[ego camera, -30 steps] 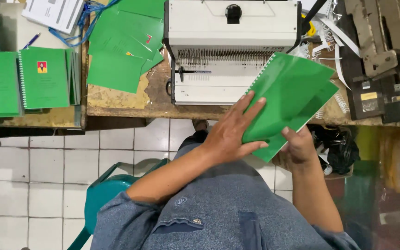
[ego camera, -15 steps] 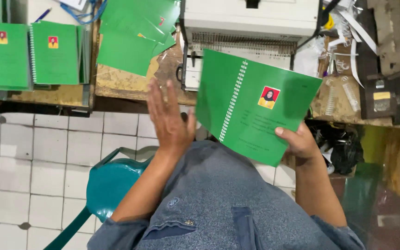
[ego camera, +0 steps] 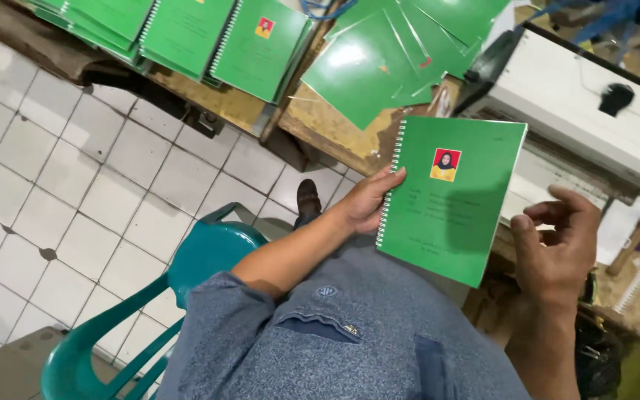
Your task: The person uses a spiral binding machine to bind green notebook covers. They insert the covers into the machine, feed a spiral wire through the holes, and use pliers to close the wire ends. The finished notebooks are stacked on the table.
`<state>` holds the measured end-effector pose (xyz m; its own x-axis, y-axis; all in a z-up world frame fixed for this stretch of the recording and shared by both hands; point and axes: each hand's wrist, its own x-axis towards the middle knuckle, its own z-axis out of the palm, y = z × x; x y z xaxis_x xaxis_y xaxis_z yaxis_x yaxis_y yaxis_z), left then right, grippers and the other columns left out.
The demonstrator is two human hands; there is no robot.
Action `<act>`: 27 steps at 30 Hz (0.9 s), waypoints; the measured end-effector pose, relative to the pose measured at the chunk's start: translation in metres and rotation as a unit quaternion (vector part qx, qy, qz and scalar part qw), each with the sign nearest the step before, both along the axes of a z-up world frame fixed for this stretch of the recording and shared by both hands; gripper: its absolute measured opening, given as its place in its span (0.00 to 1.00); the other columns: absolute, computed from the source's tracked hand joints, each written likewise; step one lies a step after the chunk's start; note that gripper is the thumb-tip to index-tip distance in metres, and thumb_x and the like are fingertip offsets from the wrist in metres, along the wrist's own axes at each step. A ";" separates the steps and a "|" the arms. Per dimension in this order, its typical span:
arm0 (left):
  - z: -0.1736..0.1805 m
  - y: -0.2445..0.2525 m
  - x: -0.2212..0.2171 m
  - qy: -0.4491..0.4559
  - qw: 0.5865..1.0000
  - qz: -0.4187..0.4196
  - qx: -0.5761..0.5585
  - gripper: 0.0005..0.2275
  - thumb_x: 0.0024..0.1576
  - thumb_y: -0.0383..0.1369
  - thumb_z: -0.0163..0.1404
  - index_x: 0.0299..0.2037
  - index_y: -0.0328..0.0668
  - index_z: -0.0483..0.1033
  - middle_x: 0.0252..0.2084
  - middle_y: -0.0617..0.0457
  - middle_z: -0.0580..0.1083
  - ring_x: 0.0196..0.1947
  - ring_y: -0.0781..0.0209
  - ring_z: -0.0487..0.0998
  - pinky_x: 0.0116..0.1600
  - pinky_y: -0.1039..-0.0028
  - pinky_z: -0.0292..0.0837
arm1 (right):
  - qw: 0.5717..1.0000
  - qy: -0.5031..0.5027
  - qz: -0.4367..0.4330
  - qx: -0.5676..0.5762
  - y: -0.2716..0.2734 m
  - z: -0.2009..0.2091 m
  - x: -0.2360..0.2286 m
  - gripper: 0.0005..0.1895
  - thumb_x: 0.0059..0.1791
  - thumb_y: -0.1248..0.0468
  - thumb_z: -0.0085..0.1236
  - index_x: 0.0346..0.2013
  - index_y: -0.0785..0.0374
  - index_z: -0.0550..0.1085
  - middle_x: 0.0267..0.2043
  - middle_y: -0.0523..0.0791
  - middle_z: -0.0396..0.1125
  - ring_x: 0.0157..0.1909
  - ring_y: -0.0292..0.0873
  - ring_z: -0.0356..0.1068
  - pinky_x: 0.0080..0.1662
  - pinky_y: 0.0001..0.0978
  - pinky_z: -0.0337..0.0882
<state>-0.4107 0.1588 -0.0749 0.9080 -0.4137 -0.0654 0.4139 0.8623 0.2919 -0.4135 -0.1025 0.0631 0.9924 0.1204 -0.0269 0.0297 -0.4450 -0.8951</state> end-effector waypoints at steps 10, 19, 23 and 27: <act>-0.139 0.155 0.076 0.200 0.904 0.071 0.371 0.18 0.54 0.41 0.64 0.45 0.34 0.78 0.31 0.39 0.79 0.30 0.51 0.83 0.33 0.57 0.82 | 0.964 0.253 0.034 0.076 0.184 -0.119 0.089 0.22 0.55 0.61 0.58 0.64 0.61 0.69 0.44 0.53 0.70 0.43 0.46 0.70 0.43 0.46 0.72; 0.037 0.356 0.058 0.106 0.602 0.357 0.706 0.31 0.61 0.38 0.54 0.71 0.34 0.57 0.68 0.22 0.60 0.69 0.22 0.60 0.72 0.38 0.57 | 0.897 0.271 0.120 0.328 0.382 -0.144 0.175 0.23 0.57 0.62 0.55 0.65 0.54 0.60 0.47 0.52 0.70 0.43 0.50 0.78 0.43 0.53 0.82; 0.009 0.400 0.072 0.005 0.426 0.416 0.803 0.29 0.62 0.40 0.55 0.72 0.44 0.59 0.69 0.32 0.62 0.70 0.29 0.62 0.71 0.42 0.58 | 0.885 0.326 0.210 0.259 0.438 -0.119 0.176 0.37 0.59 0.58 0.51 0.76 0.58 0.42 0.64 0.67 0.63 0.64 0.67 0.66 0.55 0.65 0.71; -0.035 0.421 0.110 -0.061 0.352 0.237 0.903 0.34 0.56 0.45 0.64 0.70 0.50 0.64 0.71 0.29 0.57 0.71 0.25 0.57 0.72 0.37 0.53 | 0.850 0.382 0.326 0.156 0.412 -0.090 0.140 0.28 0.56 0.64 0.49 0.72 0.62 0.59 0.57 0.60 0.70 0.56 0.56 0.73 0.52 0.48 0.77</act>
<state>-0.3002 0.5801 -0.1101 0.8885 0.4033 0.2188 0.2381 -0.8128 0.5316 -0.2737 0.3090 -0.0270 0.4184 0.7585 -0.4996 -0.4647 -0.2938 -0.8353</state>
